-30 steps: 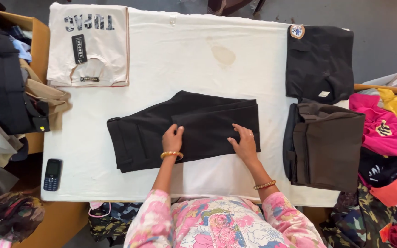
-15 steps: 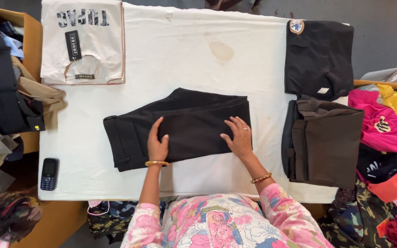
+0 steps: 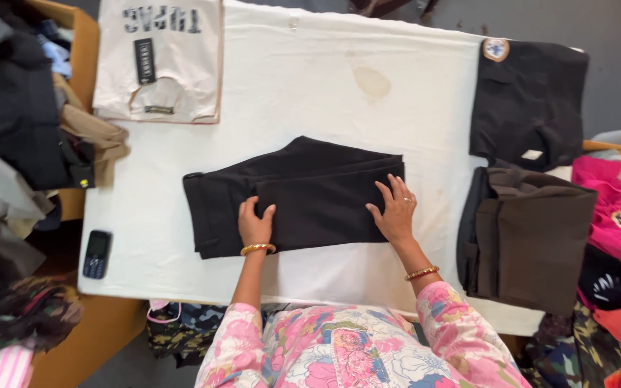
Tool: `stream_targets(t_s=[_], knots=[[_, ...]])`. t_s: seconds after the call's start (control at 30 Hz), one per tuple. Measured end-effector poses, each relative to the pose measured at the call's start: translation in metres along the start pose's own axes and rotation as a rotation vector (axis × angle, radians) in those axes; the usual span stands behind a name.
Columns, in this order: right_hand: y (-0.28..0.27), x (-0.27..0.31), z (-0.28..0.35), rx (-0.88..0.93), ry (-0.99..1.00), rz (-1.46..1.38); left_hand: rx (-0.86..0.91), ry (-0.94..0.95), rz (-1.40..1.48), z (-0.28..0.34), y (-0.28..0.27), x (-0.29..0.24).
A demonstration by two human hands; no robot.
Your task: Folding various items of clothing on a white surface.
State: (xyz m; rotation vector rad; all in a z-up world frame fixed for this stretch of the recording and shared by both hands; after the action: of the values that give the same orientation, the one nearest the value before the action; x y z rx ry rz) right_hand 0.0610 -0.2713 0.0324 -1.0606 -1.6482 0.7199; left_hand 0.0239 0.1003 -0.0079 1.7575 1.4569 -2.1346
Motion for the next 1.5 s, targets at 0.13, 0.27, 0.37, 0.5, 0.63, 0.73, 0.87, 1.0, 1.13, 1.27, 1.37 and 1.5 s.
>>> stream_targets(t_s=[0.13, 0.27, 0.37, 0.5, 0.63, 0.73, 0.87, 1.0, 1.13, 1.27, 1.37, 1.5], knots=[[0.010, 0.005, 0.013, 0.050, 0.000, 0.024, 0.068, -0.077, -0.160, 0.002, 0.006, 0.008], [0.012, 0.010, 0.018, 0.074, -0.001, 0.027, -0.099, -0.005, 0.006, -0.001, -0.008, 0.005], [0.013, 0.014, 0.018, 0.074, -0.008, 0.027, -0.012, -0.114, -0.042, -0.004, -0.017, -0.011], [0.013, 0.022, 0.015, 0.065, -0.045, 0.009, -0.017, -0.014, 0.100, -0.007, -0.031, -0.025], [0.018, 0.032, 0.023, 0.094, -0.098, 0.037, -0.049, -0.159, 0.050, -0.011, -0.043, 0.014], [0.023, 0.042, 0.022, 0.139, -0.130, 0.052, -0.161, -0.004, 0.121, -0.019, -0.059, 0.006], [0.030, 0.051, 0.028, 0.174, -0.156, 0.043, -0.148, -0.074, 0.120, -0.026, -0.083, 0.004], [0.033, 0.054, 0.028, 0.178, -0.195, 0.068, -0.158, -0.047, 0.137, -0.033, -0.094, 0.024], [0.038, 0.060, 0.024, 0.177, -0.213, 0.082, -0.038, -0.246, -0.070, -0.042, -0.090, 0.035], [0.037, 0.062, 0.034, 0.199, -0.227, 0.086, -0.112, -0.169, -0.099, -0.034, -0.090, 0.031], [0.038, 0.058, 0.026, 0.164, -0.193, 0.069, -0.192, 0.028, -0.168, -0.039, -0.087, 0.022], [0.025, 0.030, 0.019, 0.039, 0.018, 0.004, -0.289, 0.148, -0.162, -0.036, -0.097, 0.010]])
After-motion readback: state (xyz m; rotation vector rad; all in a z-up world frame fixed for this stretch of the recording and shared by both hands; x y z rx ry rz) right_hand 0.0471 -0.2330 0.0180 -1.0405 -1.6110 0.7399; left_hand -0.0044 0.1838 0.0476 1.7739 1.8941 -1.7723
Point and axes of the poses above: each hand's wrist, its own z-axis away from the middle knuckle, its own y-axis out of the palm, x = y × z, the point moved 7 cm from there along -z, towards the middle knuckle, and after that the axes turned 15 degrees about -x, right-handed, at the moved point
